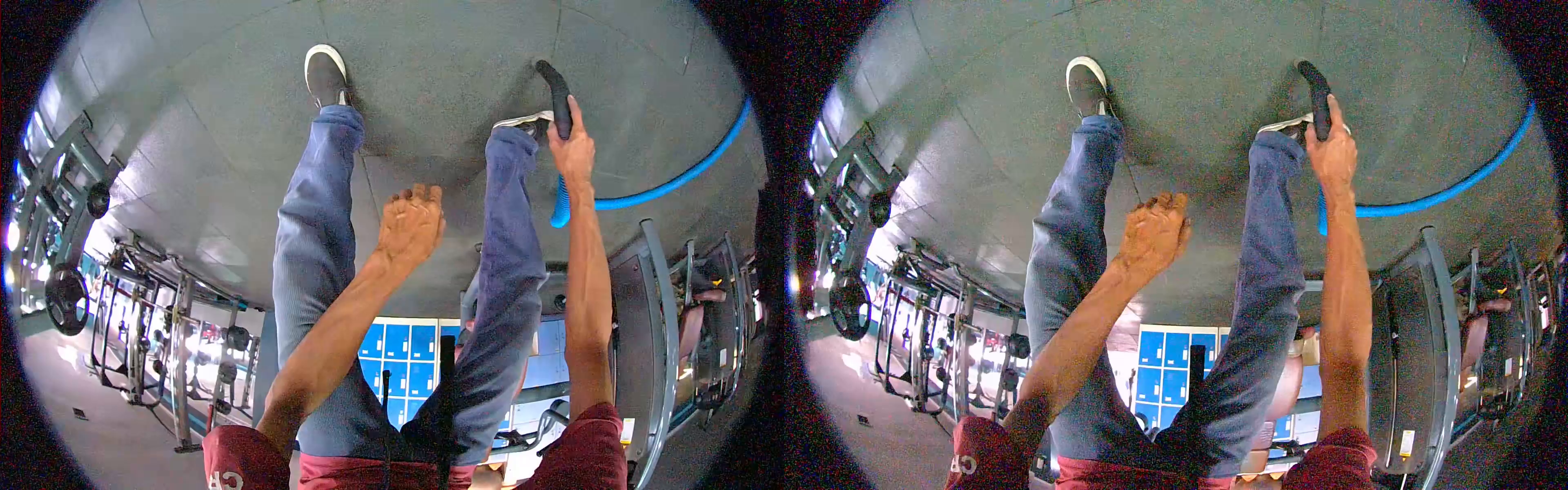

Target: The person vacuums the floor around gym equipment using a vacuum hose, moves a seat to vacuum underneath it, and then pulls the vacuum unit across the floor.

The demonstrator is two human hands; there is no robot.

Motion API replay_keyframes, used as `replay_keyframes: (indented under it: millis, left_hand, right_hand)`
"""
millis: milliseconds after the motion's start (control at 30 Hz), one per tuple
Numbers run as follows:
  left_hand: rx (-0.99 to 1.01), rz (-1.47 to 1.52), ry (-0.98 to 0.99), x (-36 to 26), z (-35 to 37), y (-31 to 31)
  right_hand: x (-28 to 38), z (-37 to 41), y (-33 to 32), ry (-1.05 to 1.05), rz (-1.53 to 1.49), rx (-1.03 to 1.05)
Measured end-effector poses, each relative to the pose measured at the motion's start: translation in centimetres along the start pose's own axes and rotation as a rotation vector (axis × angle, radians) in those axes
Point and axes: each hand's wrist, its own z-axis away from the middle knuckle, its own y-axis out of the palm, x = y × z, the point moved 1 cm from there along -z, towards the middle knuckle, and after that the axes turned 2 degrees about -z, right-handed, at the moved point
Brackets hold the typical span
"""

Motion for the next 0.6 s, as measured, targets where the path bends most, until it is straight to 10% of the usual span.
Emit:
replay_keyframes:
  millis: [333, 600]
  left_hand:
    - [0.018, -0.057, 0.000, 0.3, -0.1, -0.5]
    - [-0.004, -0.051, -0.004, 1.6, -0.1, -0.9]
  right_hand:
    - [4.7, 6.9, -0.8, 0.061, -0.142, 0.346]
    - [0.4, 4.7, -5.0, 0.229, -0.296, -0.161]
